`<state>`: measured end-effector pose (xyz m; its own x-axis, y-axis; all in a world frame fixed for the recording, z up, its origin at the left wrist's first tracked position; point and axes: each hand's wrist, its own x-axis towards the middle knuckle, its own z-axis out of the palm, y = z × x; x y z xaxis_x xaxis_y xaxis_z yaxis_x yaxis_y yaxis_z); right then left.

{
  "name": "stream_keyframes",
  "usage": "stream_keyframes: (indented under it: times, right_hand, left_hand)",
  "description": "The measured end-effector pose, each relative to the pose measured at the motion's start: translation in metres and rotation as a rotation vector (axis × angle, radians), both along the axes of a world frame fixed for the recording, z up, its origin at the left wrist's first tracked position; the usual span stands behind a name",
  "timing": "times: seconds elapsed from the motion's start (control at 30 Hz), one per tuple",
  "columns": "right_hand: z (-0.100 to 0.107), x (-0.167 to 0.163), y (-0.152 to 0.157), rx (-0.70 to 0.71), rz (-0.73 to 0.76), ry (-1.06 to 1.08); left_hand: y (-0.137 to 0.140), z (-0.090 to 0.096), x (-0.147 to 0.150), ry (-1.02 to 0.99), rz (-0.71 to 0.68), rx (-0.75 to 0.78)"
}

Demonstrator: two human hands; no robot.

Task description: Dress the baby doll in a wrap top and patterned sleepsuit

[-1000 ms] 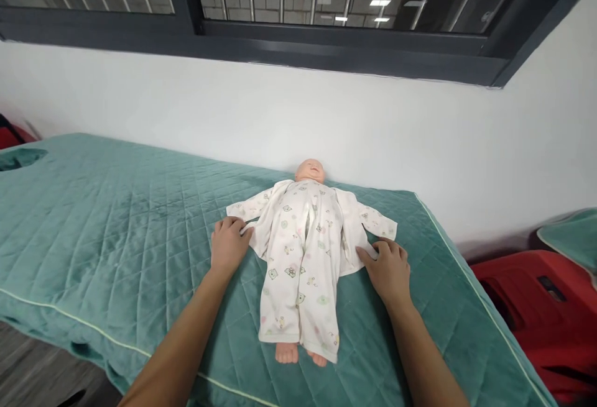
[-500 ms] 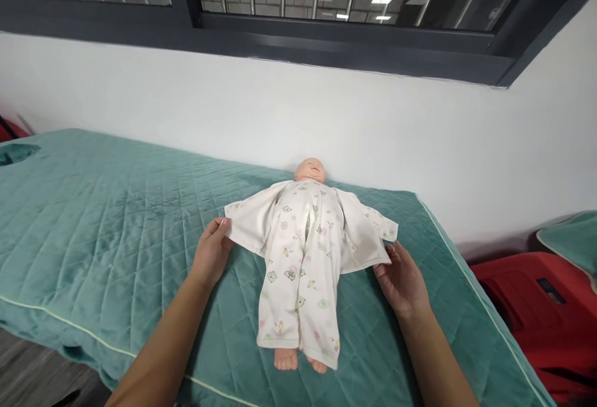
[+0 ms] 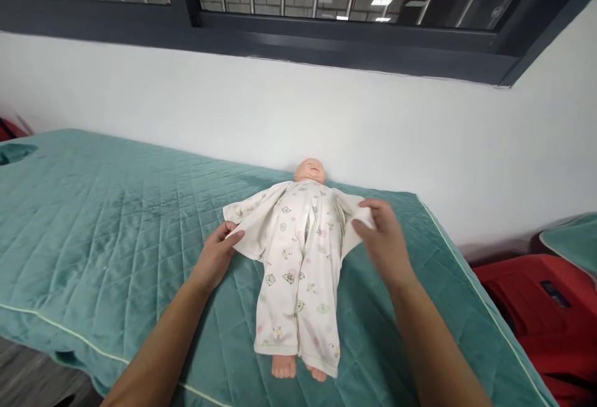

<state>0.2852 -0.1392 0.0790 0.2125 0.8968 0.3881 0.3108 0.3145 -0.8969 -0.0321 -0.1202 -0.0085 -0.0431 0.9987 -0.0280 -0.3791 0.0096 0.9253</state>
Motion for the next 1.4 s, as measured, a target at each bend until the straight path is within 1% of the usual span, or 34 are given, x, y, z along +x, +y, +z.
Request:
stream_keyframes:
  times: [0.03, 0.07, 0.1, 0.13, 0.17, 0.2, 0.27, 0.33, 0.4, 0.47, 0.53, 0.63, 0.7, 0.77, 0.8, 0.83, 0.87, 0.97, 1.03, 1.13, 1.2, 1.27, 1.33, 1.4]
  right_hand:
    - [0.013, -0.012, -0.002, 0.003, 0.092, -0.251]
    - [0.023, -0.023, -0.005, -0.026, 0.210, -0.486]
    - [0.031, -0.033, -0.009, -0.041, 0.322, -0.690]
    - [0.035, -0.040, -0.014, -0.050, 0.398, -0.857]
    - [0.035, -0.045, -0.019, -0.054, 0.447, -0.981]
    - [0.032, -0.048, -0.023, -0.048, 0.464, -1.062]
    - [0.021, -0.046, -0.032, -0.032, 0.446, -1.112]
    - [0.010, -0.040, -0.039, -0.011, 0.427, -1.076]
    - [0.004, -0.036, -0.043, 0.006, 0.442, -1.023]
    - [0.006, -0.035, -0.045, 0.008, 0.482, -0.972]
    - [0.011, -0.035, -0.044, -0.020, 0.512, -0.913]
    - [0.012, -0.032, -0.041, -0.085, 0.525, -0.718]
    - [0.003, -0.026, -0.038, -0.065, 0.444, -0.523]
    - [-0.012, -0.018, -0.038, 0.002, 0.262, -0.344]
    - [-0.021, -0.014, -0.039, 0.028, 0.173, -0.290]
    - [-0.030, -0.010, -0.041, 0.040, 0.120, -0.265]
    - [-0.039, -0.006, -0.043, 0.041, 0.117, -0.261]
    - [-0.062, -0.002, -0.049, 0.034, 0.238, -0.273]
    - [-0.072, -0.003, -0.051, 0.043, 0.244, -0.272]
    - [-0.077, -0.007, -0.050, 0.070, 0.165, -0.290]
    - [-0.076, -0.008, -0.049, 0.064, 0.179, -0.282]
    - [-0.075, -0.008, -0.050, 0.040, 0.230, -0.247]
    - [-0.074, -0.009, -0.052, 0.009, 0.256, -0.186]
    - [-0.075, -0.011, -0.053, -0.004, 0.216, -0.113]
  left_hand:
    - [-0.001, 0.000, 0.000, 0.020, -0.003, -0.002]
    - [-0.001, 0.000, 0.000, 0.039, -0.006, -0.004]
    - [-0.002, 0.000, 0.000, 0.054, -0.009, -0.006]
    - [-0.003, 0.000, 0.000, 0.063, -0.008, -0.004]
    - [-0.003, 0.000, 0.000, 0.068, -0.002, 0.002]
    - [-0.004, 0.001, 0.001, 0.071, 0.004, 0.007]
    - [-0.005, 0.002, 0.002, 0.085, 0.022, 0.008]
    - [-0.005, 0.003, 0.002, 0.110, 0.036, -0.008]
    - [-0.005, 0.003, 0.003, 0.124, 0.031, -0.019]
    - [-0.005, 0.003, 0.003, 0.110, 0.008, -0.013]
    - [-0.005, 0.003, 0.002, 0.076, -0.015, -0.002]
    - [-0.006, 0.003, 0.001, 0.040, -0.015, -0.003]
    - [-0.006, 0.004, 0.001, 0.033, -0.001, -0.005]
    - [-0.006, 0.006, 0.002, 0.026, 0.007, 0.009]
    - [-0.006, 0.006, 0.002, 0.021, 0.005, 0.018]
    - [-0.006, 0.006, 0.003, 0.017, 0.003, 0.027]
    - [-0.005, 0.006, 0.003, 0.014, 0.002, 0.033]
    - [-0.005, 0.005, 0.003, 0.009, 0.006, 0.027]
    - [-0.005, 0.004, 0.002, 0.004, 0.013, 0.014]
    - [-0.005, 0.002, -0.001, -0.013, 0.025, -0.002]
    - [-0.003, 0.001, -0.001, -0.015, 0.020, -0.010]
    - [0.000, 0.002, 0.002, -0.022, 0.035, -0.041]
    - [0.005, 0.006, 0.010, -0.053, 0.115, -0.074]
    - [0.007, 0.016, 0.023, -0.078, 0.223, -0.077]
